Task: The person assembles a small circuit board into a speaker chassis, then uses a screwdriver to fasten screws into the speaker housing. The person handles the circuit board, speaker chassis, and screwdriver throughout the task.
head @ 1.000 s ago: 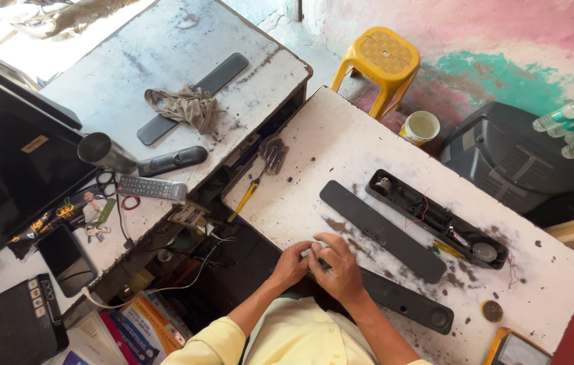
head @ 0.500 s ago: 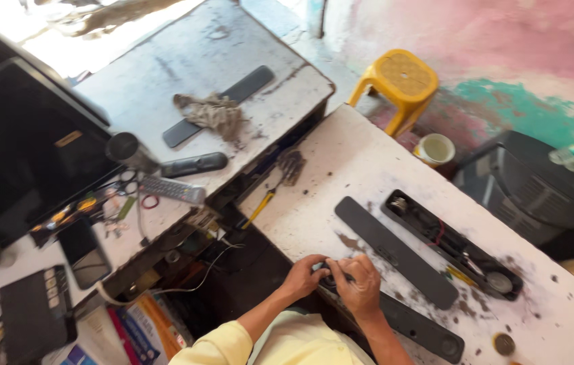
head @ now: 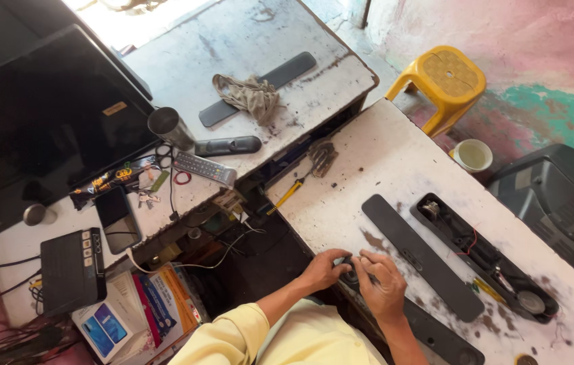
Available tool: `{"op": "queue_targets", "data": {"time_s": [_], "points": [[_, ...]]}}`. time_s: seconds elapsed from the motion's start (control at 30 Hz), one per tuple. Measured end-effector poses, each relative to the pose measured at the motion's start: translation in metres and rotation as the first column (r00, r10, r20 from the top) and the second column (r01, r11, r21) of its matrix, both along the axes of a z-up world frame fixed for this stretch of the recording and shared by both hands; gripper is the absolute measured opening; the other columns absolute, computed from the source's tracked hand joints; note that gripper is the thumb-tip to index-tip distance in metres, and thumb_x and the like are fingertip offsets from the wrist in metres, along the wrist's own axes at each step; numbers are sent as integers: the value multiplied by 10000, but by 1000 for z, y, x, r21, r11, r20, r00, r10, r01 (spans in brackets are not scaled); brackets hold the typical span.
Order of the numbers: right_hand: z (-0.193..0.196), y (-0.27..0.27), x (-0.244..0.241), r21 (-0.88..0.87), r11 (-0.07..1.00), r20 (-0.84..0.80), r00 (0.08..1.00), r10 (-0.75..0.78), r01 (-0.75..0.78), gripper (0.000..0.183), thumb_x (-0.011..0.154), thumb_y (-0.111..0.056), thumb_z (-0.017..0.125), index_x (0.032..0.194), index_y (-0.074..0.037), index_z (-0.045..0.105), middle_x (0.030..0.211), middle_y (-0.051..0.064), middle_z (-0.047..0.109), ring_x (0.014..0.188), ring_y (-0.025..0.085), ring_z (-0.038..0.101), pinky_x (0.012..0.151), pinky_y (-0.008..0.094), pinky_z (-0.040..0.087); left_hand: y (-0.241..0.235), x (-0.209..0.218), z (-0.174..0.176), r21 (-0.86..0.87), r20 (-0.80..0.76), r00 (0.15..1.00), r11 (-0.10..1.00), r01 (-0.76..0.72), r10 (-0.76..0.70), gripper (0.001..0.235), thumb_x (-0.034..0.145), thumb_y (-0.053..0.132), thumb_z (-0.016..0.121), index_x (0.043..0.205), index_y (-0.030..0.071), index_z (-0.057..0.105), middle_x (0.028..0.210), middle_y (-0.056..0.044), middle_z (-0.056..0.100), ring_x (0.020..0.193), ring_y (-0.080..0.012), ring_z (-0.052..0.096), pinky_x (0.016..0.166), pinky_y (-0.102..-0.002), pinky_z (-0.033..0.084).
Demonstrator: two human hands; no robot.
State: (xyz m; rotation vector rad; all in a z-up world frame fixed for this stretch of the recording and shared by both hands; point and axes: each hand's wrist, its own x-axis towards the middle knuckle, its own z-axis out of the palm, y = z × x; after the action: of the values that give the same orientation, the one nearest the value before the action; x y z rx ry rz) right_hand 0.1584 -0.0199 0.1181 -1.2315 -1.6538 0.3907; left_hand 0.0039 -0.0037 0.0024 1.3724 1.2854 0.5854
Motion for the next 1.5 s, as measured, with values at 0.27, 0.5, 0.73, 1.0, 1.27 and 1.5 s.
{"op": "queue_targets", "data": {"time_s": [0.27, 0.5, 0.73, 1.0, 1.27, 1.5], "points": [[6, 3, -5, 42, 996, 53, 995, 82, -85, 188, 831, -22, 800, 884, -31, 620, 1001, 146, 703, 866, 256, 719, 714, 332, 590, 1, 0, -7, 28, -4, 1000, 1000, 1, -1, 380, 886, 184, 739, 1239, 53, 690, 1150, -145, 729, 839, -272, 686, 778, -382, 556], [-14, 7, -2, 58, 998, 248, 968, 20, -36, 325, 777, -92, 868, 951, -31, 601, 926, 160, 685, 866, 352, 677, 768, 419, 549, -3, 1, -24, 46, -43, 999, 998, 32, -30, 360, 888, 160, 683, 1242, 100, 706, 1124, -168, 751, 885, -310, 720, 813, -390, 572], [-60, -10, 17, -106, 988, 28, 993, 115, -111, 342, 1013, 70, 708, 1222, -21, 453, 1127, 197, 695, 1007, 278, 722, 870, 363, 588, -7, 1, -45, 179, -4, 1000, 984, 11, -11, 361, 928, 251, 747, 1225, 49, 713, 1182, -192, 735, 1020, -320, 725, 877, -399, 572], [-48, -10, 20, -170, 972, -181, 975, 131, -162, 441, 1094, 118, 574, 1353, -89, 283, 1279, 206, 598, 1141, 261, 700, 941, 335, 618, 2, -4, -21, 88, 45, 999, 996, 14, -18, 393, 907, 216, 771, 1257, 52, 698, 1195, -144, 739, 879, -254, 714, 779, -361, 564], [-43, -13, 19, -185, 969, -186, 974, 127, -161, 436, 1098, 109, 580, 1336, -99, 280, 1252, 210, 621, 1105, 247, 708, 881, 311, 599, 4, -5, -13, 40, 34, 999, 999, 23, -25, 390, 902, 225, 769, 1246, 55, 701, 1151, -138, 749, 795, -233, 715, 765, -357, 573], [-46, -10, 12, -142, 967, -103, 975, 198, -211, 434, 1079, 124, 584, 1335, -81, 300, 1252, 218, 615, 1120, 282, 720, 928, 354, 638, 3, -5, -15, 53, 59, 998, 999, 9, -12, 392, 897, 227, 771, 1239, 48, 703, 1146, -139, 745, 816, -231, 715, 765, -358, 573]]}}
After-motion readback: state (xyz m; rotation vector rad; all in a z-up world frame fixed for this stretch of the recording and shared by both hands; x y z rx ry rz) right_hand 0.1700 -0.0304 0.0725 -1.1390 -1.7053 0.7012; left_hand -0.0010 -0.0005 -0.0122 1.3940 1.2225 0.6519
